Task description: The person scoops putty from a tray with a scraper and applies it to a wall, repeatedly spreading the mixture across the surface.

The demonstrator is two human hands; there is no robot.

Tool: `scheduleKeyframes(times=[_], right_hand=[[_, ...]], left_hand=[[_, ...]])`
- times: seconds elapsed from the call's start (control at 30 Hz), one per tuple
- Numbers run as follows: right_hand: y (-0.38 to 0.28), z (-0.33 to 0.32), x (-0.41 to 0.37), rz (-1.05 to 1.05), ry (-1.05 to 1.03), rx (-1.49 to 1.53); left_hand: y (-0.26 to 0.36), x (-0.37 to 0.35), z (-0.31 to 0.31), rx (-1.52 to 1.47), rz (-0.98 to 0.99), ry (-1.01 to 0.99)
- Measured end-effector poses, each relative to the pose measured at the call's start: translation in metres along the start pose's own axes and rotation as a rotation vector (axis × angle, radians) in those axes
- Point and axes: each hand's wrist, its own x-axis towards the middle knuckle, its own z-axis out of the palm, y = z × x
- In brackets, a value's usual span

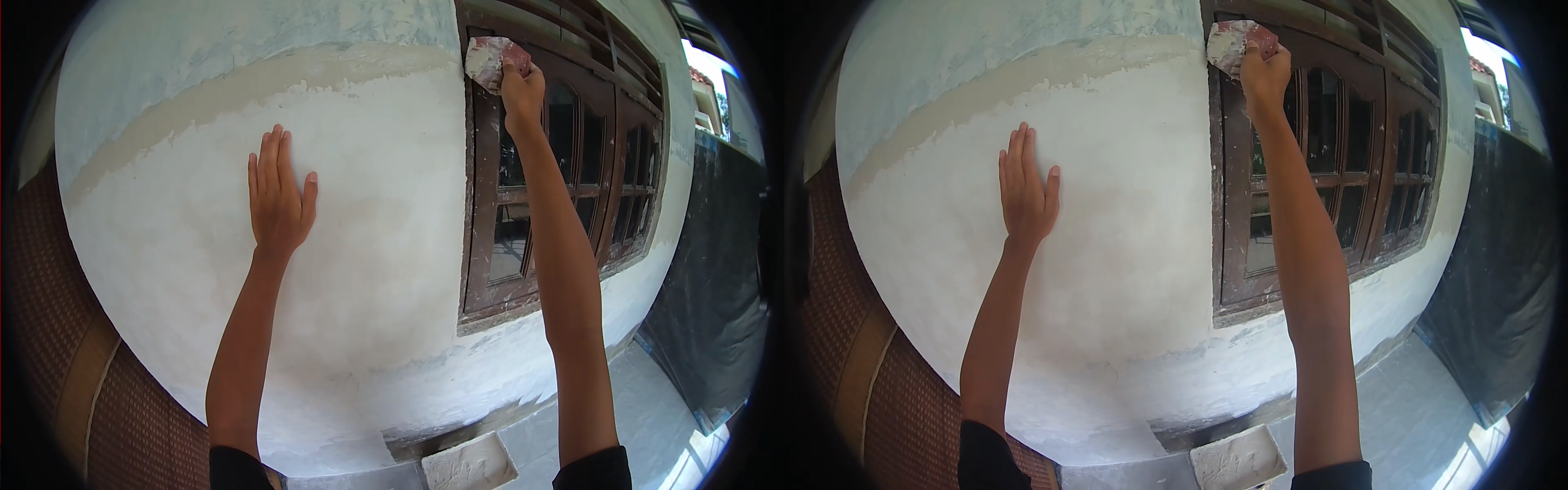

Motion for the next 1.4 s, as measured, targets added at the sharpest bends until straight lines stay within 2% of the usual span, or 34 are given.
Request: scheduleKeyframes(times=[0.1,0.17,0.27,0.4,0.5,0.6,0.67,0.77,0.83,0.93,1.0,1.13,1.2,1.27,1.33,1.4], right_hand=[[-0.011,0.038,-0.019,-0.151,-0.136,-0.036],[-0.044,0.06,-0.052,-0.14,-0.196,-0.092],[-0.044,0.074,-0.064,-0.183,-0.242,-0.207],[-0.03,0.043,-0.041,-0.086,-0.119,-0.235],[0.01,0.004,-0.004,0.02,-0.037,-0.175],[0.001,-0.011,-0.01,0.099,0.027,-0.088],[-0.007,0.0,-0.014,0.015,-0.03,0.081],[-0.024,0.045,-0.035,-0.154,-0.148,-0.01],[-0.052,0.067,-0.064,-0.178,-0.204,-0.068],[-0.058,0.076,-0.077,-0.197,-0.282,-0.194],[-0.036,0.072,-0.064,-0.174,-0.268,-0.178],[0.003,0.027,-0.019,-0.004,-0.042,-0.136],[-0.019,0.005,-0.023,0.108,0.029,-0.056],[-0.023,0.01,-0.026,0.042,0.064,-0.023],[-0.025,0.033,-0.033,-0.143,-0.069,-0.004],[-0.044,0.057,-0.056,-0.226,-0.165,-0.093]], left_hand=[[-0.002,0.0,0.002,-0.03,0.011,0.002],[-0.003,0.0,0.002,-0.038,0.007,0.0],[-0.005,0.0,0.001,-0.045,0.02,0.001],[-0.004,0.0,0.0,-0.044,0.009,-0.008],[-0.003,-0.001,0.001,-0.048,0.02,-0.002],[-0.001,-0.002,0.0,-0.037,0.003,-0.013],[0.0,-0.001,0.002,-0.011,0.003,-0.002],[-0.001,-0.001,0.002,-0.015,0.006,-0.001],[-0.002,-0.001,0.001,-0.02,0.008,-0.004],[-0.004,0.001,0.001,-0.028,0.018,0.002],[-0.004,-0.001,0.001,-0.028,0.021,0.001],[-0.002,0.0,0.0,0.016,0.02,0.006],[0.0,0.0,0.001,0.021,0.02,0.009],[0.001,-0.001,0.002,0.036,0.015,0.012],[-0.001,-0.001,0.001,0.011,0.009,0.001],[-0.002,-0.001,0.002,-0.018,0.006,-0.012]])
